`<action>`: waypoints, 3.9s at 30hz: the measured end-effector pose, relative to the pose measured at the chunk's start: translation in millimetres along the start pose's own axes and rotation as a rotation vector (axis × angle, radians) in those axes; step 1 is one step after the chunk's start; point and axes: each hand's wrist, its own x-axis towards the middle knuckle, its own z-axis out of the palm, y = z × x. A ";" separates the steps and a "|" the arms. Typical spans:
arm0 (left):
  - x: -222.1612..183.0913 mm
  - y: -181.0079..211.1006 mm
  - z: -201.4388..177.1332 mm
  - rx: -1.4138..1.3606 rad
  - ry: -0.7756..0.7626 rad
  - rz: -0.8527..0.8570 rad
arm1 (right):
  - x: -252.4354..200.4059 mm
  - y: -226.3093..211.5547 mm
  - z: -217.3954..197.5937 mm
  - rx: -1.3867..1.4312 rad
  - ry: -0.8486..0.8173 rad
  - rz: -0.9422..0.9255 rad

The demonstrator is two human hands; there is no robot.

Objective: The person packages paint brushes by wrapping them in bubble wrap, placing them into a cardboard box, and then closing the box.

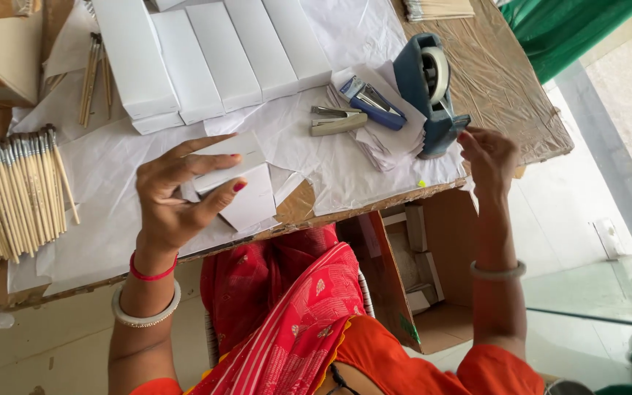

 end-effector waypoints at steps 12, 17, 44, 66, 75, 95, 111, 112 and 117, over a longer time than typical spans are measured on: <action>-23.8 28.4 20.8 0.016 -0.204 0.166 | -164.2 -129.1 99.8 1.171 -1.166 0.288; -37.0 36.6 27.8 0.002 -0.212 0.175 | -154.9 -171.1 91.5 1.416 -1.396 0.589; -75.9 -54.4 19.7 0.308 -0.282 -0.056 | -58.0 -57.7 -9.9 0.380 -0.304 -0.095; -64.9 -49.0 37.6 0.442 -0.086 0.079 | 54.9 -12.6 -5.6 0.233 -0.331 0.385; -66.9 -48.3 37.0 0.444 -0.103 0.037 | 20.7 29.0 7.1 0.411 -0.102 0.171; -84.2 -50.8 31.4 0.418 -0.183 -0.032 | -146.9 -82.4 180.5 1.138 -1.143 0.666; -80.1 -70.5 15.5 0.864 -0.588 0.310 | -126.6 -23.2 136.1 1.244 -1.154 0.672; -85.8 -77.0 15.7 0.776 -0.550 0.312 | -123.0 -13.9 130.7 1.215 -1.057 0.481; -84.1 -51.0 -7.0 0.393 -0.322 -0.015 | -118.8 -64.6 132.5 1.011 -0.680 0.387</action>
